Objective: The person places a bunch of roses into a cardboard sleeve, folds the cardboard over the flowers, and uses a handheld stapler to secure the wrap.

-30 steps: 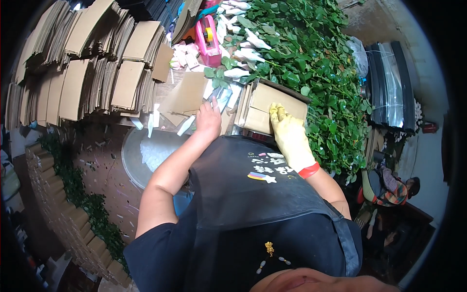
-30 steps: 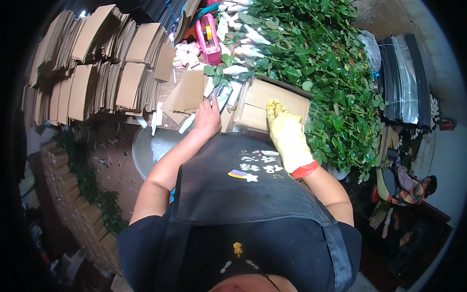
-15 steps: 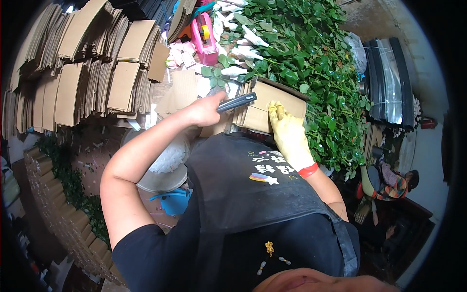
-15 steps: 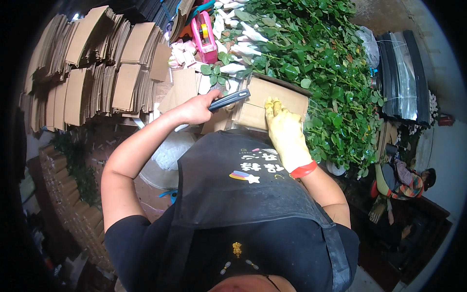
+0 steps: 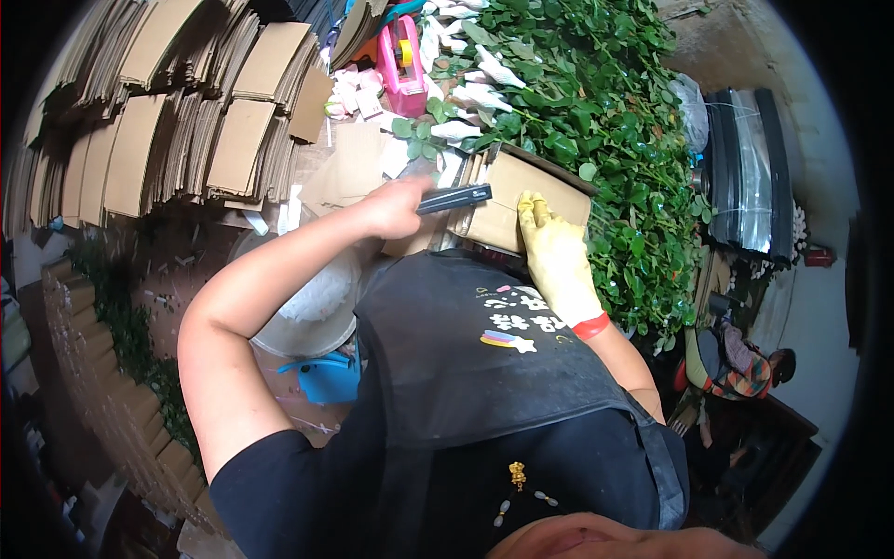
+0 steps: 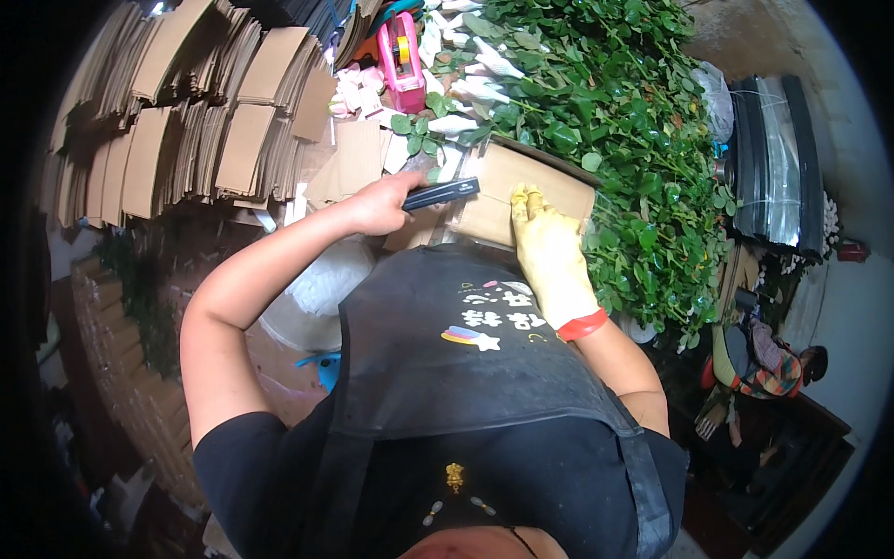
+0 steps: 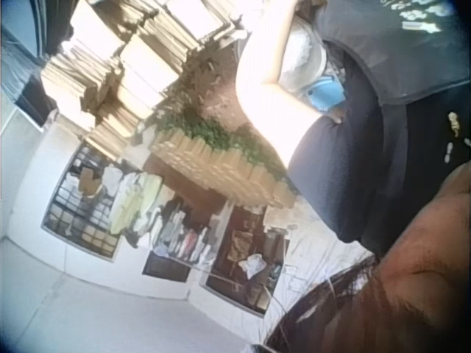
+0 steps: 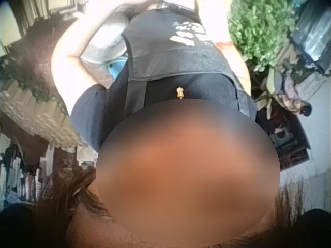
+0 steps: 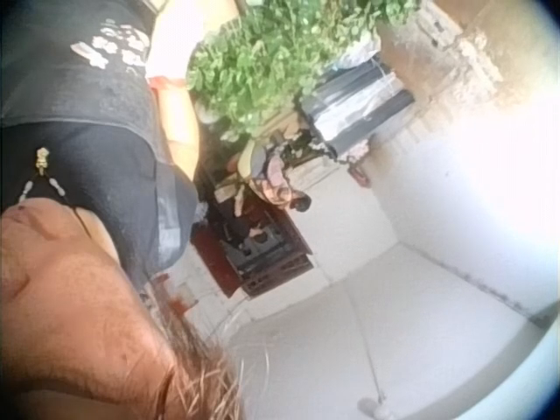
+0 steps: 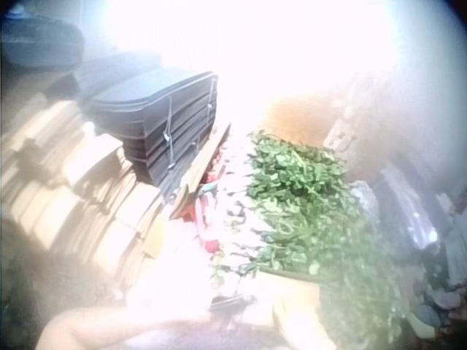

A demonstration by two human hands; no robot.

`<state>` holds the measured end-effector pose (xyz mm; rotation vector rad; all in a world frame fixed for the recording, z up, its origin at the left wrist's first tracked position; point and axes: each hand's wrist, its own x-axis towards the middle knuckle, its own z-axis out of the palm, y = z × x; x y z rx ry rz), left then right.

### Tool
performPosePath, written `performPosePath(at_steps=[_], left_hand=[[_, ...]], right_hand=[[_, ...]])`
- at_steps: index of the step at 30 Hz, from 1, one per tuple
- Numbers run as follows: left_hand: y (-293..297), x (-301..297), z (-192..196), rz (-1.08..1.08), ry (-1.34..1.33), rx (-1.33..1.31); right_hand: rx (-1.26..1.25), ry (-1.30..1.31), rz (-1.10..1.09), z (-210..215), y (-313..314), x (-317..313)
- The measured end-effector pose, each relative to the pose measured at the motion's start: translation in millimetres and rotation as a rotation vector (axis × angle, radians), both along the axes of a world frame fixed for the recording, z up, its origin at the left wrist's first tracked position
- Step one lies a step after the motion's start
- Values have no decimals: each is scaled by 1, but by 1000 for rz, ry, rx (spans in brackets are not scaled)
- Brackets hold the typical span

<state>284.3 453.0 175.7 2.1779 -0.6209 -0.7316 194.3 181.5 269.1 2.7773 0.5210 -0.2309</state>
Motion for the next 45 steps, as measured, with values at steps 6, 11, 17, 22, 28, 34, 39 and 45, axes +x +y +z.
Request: performPosePath(at_steps=[6, 11, 17, 22, 28, 34, 39, 45], left_hand=[[5, -30, -4, -232, -897, 550], [-9, -38, 5, -333, -1116, 382], [-14, 5, 1, -525, -849, 255], [-6, 45, -16, -639, -1091, -39], [-21, 83, -33, -207, -1219, 251], [-36, 102, -39, -235, -1263, 387], [-45, 111, -42, -283, -1195, 204], [-42, 113, -58, -239, -888, 303]], right_hand=[[-88, -54, 20, -3, 3, -1], [-167, -72, 72, -3, 2, -2], [-191, -143, 90, -7, 3, -4], [-172, -81, 27, -2, 8, -1], [-169, -135, 14, -4, 10, -3], [-190, -27, -50, 4, 18, -1], [-151, -72, -44, -1, 16, -3], [59, -58, -84, 8, 13, 4]])
